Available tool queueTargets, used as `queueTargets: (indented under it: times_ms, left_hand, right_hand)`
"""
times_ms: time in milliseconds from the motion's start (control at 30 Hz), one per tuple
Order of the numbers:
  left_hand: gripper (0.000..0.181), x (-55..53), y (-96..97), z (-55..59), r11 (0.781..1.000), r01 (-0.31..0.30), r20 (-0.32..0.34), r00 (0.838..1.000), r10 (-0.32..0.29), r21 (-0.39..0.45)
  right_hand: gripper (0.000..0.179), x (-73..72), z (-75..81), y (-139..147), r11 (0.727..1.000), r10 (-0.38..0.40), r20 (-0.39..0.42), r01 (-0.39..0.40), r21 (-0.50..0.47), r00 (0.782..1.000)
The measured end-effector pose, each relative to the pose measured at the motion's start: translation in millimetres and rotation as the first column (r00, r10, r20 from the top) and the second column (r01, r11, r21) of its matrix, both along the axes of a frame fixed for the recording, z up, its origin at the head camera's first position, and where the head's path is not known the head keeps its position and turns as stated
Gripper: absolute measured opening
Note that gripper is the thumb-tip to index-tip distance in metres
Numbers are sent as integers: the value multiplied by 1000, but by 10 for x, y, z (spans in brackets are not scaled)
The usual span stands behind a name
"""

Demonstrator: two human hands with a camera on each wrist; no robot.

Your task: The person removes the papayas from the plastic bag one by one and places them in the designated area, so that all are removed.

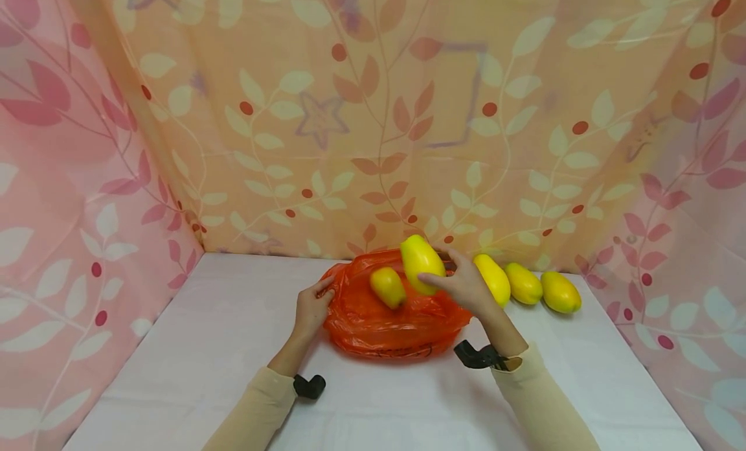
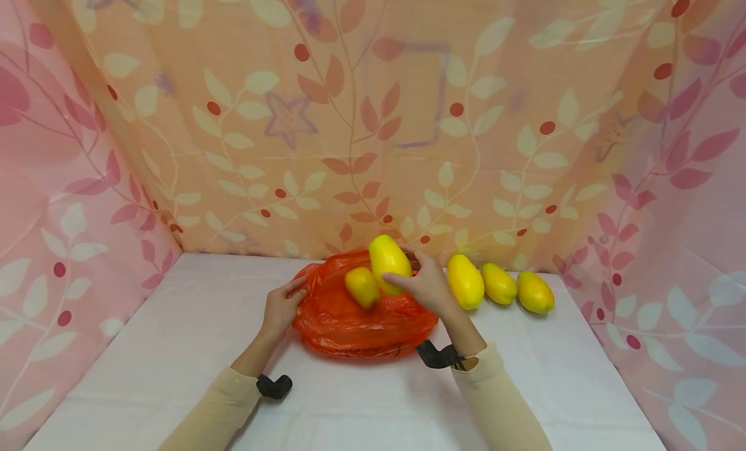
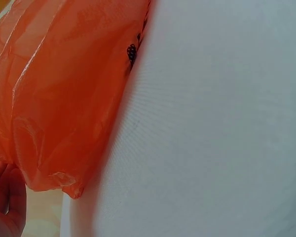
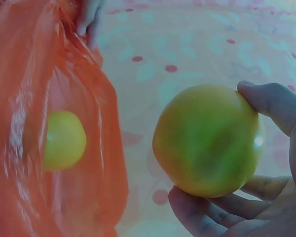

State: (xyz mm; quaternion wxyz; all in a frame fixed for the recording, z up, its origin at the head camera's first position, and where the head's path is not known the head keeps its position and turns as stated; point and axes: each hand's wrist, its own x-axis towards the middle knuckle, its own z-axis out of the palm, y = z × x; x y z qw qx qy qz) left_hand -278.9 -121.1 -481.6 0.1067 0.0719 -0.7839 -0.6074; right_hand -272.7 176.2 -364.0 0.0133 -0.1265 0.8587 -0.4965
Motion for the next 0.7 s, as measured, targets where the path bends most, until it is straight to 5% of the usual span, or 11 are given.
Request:
queueTargets:
  times_ms: [700]
  left_hand:
    - [35, -9, 13, -12, 1000, -3, -6, 1000, 4, 19]
  right_hand:
    - [78, 213, -25, 577, 993, -91, -8, 91, 78, 996]
